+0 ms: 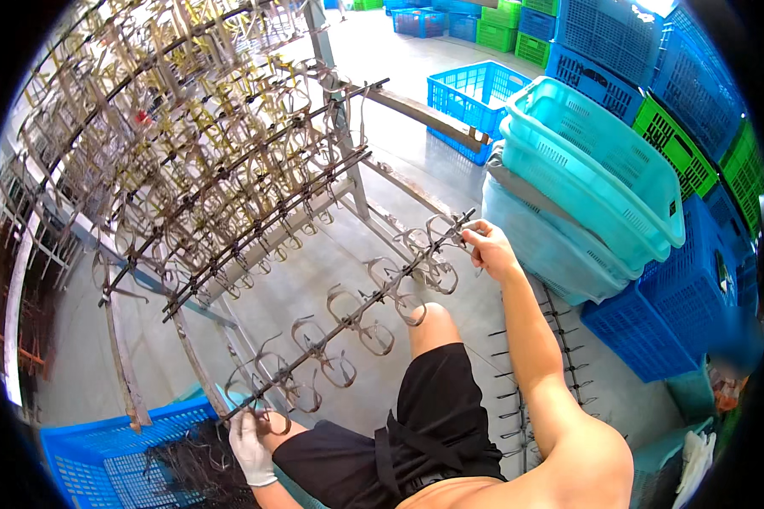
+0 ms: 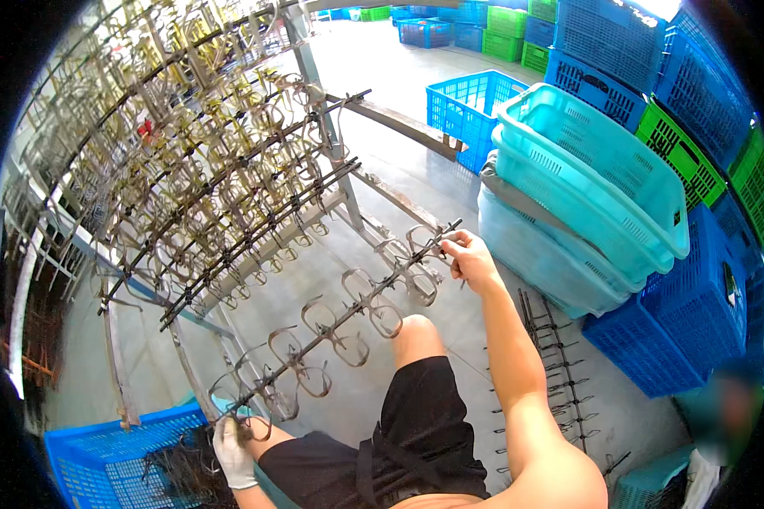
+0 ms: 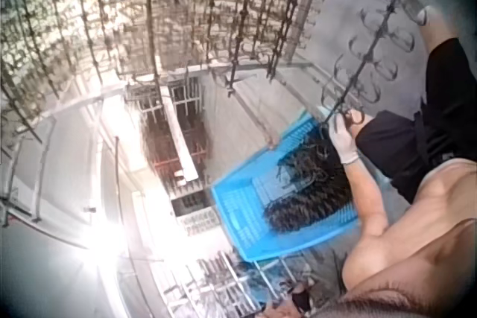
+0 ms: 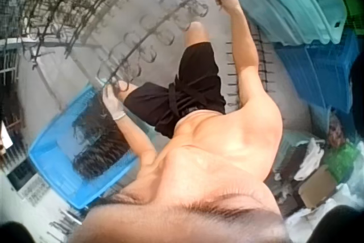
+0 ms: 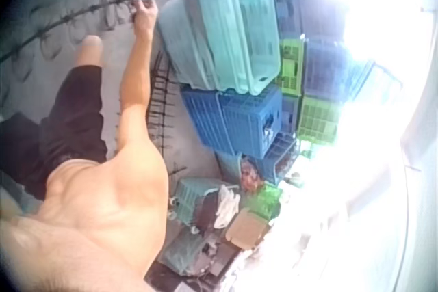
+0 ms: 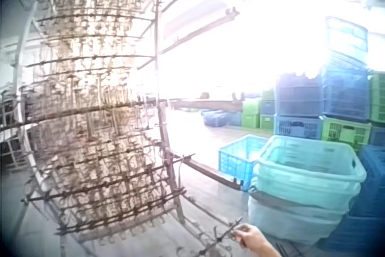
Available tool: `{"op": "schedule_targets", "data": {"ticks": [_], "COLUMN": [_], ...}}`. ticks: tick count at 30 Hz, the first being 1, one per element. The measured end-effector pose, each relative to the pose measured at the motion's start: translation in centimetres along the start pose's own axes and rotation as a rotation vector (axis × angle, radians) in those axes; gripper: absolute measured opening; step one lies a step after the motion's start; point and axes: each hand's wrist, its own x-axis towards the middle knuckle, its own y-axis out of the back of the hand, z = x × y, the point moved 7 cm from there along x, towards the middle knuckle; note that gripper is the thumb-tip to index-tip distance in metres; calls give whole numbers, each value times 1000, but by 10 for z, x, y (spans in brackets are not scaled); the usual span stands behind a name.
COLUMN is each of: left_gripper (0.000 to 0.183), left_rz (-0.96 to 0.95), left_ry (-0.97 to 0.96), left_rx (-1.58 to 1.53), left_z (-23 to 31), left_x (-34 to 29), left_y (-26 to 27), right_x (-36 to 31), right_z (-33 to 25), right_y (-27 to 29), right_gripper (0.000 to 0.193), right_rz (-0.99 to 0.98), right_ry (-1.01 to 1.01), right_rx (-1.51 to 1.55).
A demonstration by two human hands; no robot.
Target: The person sits on the floor and repeatedly picks up metal hooks from a blue basket, then attaches them to a horizontal metal rod on a rack. The person continues this process, filling the rack with hooks.
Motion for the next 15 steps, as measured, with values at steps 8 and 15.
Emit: {"op": "schedule_targets", "data": {"ticks": [8, 15], "left_gripper": [18, 14], "left_rz": [184, 184], "left_ry": [1, -31], "left_rx": [-150, -225], "left_z": [12, 2], "left_x": [2, 3], "left_y": [-14, -19], "right_x": [18, 35], "right_z": [9, 4], "right_y": [4, -3], "right_gripper": [20, 21], "right_rz": [-32, -6], "right_ry": [-124, 86], "right_rx": [60, -265]}}
